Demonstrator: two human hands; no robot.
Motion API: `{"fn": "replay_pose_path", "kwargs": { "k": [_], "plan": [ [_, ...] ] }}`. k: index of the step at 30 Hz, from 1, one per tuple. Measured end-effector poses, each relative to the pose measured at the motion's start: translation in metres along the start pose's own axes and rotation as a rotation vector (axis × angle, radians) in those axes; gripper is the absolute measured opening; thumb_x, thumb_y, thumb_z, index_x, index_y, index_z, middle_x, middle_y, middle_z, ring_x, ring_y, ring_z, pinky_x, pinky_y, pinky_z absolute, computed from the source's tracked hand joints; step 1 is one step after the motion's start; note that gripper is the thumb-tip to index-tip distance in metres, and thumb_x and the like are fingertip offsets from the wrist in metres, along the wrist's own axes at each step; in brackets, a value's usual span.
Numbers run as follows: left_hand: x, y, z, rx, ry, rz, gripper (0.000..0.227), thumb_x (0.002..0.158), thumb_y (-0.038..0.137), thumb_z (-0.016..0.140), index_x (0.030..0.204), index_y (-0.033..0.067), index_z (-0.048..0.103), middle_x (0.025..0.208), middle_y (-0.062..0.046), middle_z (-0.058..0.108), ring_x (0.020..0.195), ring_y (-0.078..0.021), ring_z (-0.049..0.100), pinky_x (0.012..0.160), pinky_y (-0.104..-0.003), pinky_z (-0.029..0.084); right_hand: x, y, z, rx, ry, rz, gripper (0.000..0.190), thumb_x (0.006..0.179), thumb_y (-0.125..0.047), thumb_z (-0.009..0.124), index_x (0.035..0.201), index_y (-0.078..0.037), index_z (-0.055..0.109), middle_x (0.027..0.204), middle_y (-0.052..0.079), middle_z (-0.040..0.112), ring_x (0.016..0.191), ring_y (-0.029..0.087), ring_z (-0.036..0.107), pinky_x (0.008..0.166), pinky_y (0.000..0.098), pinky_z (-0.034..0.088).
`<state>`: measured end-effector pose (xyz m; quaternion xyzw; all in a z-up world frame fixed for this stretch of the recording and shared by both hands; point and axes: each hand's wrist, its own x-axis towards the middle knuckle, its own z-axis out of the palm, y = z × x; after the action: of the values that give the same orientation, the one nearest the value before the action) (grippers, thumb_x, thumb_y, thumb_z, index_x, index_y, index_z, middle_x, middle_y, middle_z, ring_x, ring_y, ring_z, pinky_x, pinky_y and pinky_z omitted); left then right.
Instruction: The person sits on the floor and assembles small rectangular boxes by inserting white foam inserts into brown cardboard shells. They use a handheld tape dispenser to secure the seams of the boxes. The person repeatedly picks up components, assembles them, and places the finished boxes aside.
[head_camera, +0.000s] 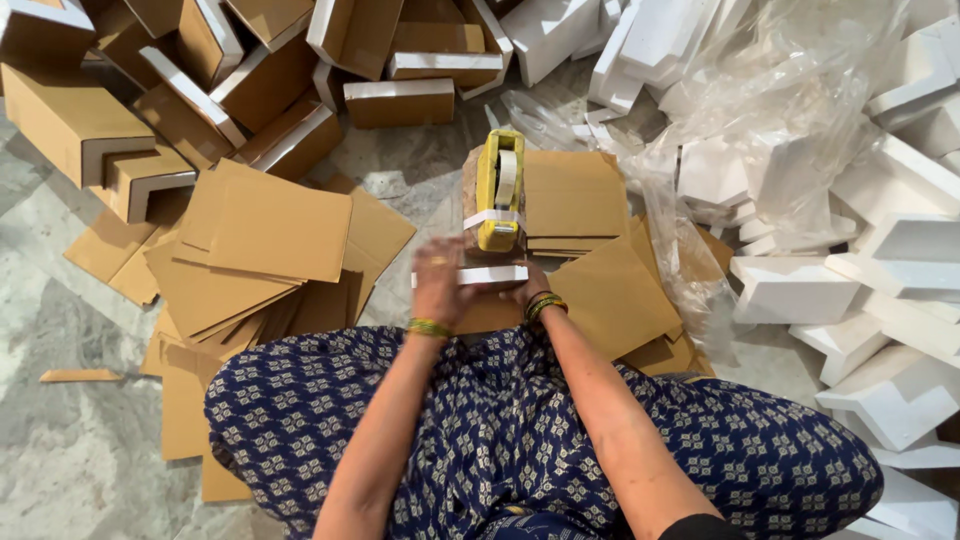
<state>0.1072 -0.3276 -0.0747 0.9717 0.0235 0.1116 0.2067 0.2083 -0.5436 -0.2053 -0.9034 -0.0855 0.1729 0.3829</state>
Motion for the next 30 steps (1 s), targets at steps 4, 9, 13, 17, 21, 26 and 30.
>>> {"fn": "replay_pose_path", "kwargs": {
  "k": [4, 9, 13, 17, 21, 26, 30],
  "plan": [
    [-0.007, 0.033, 0.039, 0.000, -0.038, 0.074, 0.057, 0.082, 0.026, 0.076, 0.135, 0.0174, 0.057, 0.129, -0.009, 0.060, 0.125, -0.0282, 0.053, 0.116, -0.051, 0.029, -0.003, -0.002, 0.003, 0.145, -0.072, 0.108, 0.038, 0.066, -0.011, 0.086, 0.102, -0.007, 0.075, 0.101, 0.012, 0.081, 0.093, 0.028, 0.078, 0.081, 0.0394, 0.063],
    [-0.005, 0.034, 0.039, -0.005, -0.040, 0.046, 0.052, 0.085, 0.027, 0.073, 0.132, 0.0103, 0.060, 0.122, -0.009, 0.062, 0.122, -0.0286, 0.054, 0.117, -0.048, 0.031, -0.015, 0.002, 0.009, 0.047, 0.092, 0.099, 0.058, 0.060, -0.008, 0.092, 0.113, -0.006, 0.067, 0.106, 0.015, 0.076, 0.099, 0.028, 0.072, 0.086, 0.0388, 0.058],
    [-0.011, 0.033, 0.035, 0.110, 0.148, 0.085, 0.046, 0.081, 0.027, 0.071, 0.124, 0.0169, 0.063, 0.118, -0.008, 0.063, 0.124, -0.0297, 0.055, 0.115, -0.053, 0.030, -0.012, 0.004, 0.027, 0.121, 0.185, 0.223, 0.057, 0.061, -0.011, 0.092, 0.112, -0.005, 0.069, 0.105, 0.015, 0.077, 0.101, 0.026, 0.075, 0.088, 0.0367, 0.059],
    [-0.010, 0.026, 0.034, 0.061, 0.110, 0.110, 0.042, 0.088, 0.021, 0.070, 0.129, 0.0196, 0.063, 0.120, -0.006, 0.063, 0.120, -0.0268, 0.056, 0.115, -0.052, 0.031, -0.005, 0.006, 0.010, 0.117, 0.150, 0.033, 0.047, 0.070, -0.006, 0.081, 0.115, -0.004, 0.067, 0.107, 0.016, 0.075, 0.101, 0.028, 0.071, 0.088, 0.0381, 0.056],
    [-0.010, 0.025, 0.034, -0.045, 0.020, 0.099, 0.043, 0.085, 0.026, 0.072, 0.126, 0.0166, 0.062, 0.118, -0.011, 0.062, 0.116, -0.0321, 0.055, 0.108, -0.054, 0.030, 0.009, 0.001, -0.032, 0.029, 0.286, 0.160, 0.029, 0.113, -0.024, 0.058, 0.103, -0.002, 0.074, 0.092, 0.016, 0.076, 0.088, 0.025, 0.075, 0.082, 0.0377, 0.057],
    [-0.014, 0.022, 0.023, -0.052, -0.023, 0.121, 0.043, 0.081, 0.024, 0.073, 0.122, 0.0179, 0.062, 0.115, -0.011, 0.062, 0.116, -0.0323, 0.055, 0.109, -0.053, 0.030, 0.050, -0.053, -0.054, 0.336, 0.376, -0.164, 0.029, 0.097, -0.028, 0.074, 0.105, 0.000, 0.078, 0.091, 0.007, 0.076, 0.081, 0.014, 0.067, 0.075, 0.0313, 0.054],
    [-0.023, 0.018, 0.016, -0.080, -0.035, 0.127, 0.042, 0.082, 0.023, 0.073, 0.122, 0.0186, 0.062, 0.115, -0.009, 0.062, 0.119, -0.0309, 0.055, 0.111, -0.052, 0.030, 0.053, -0.083, -0.058, 0.408, 0.190, 0.065, 0.024, 0.088, -0.018, 0.079, 0.100, 0.003, 0.078, 0.089, 0.008, 0.077, 0.077, 0.012, 0.067, 0.074, 0.0288, 0.055]
  ]
}}
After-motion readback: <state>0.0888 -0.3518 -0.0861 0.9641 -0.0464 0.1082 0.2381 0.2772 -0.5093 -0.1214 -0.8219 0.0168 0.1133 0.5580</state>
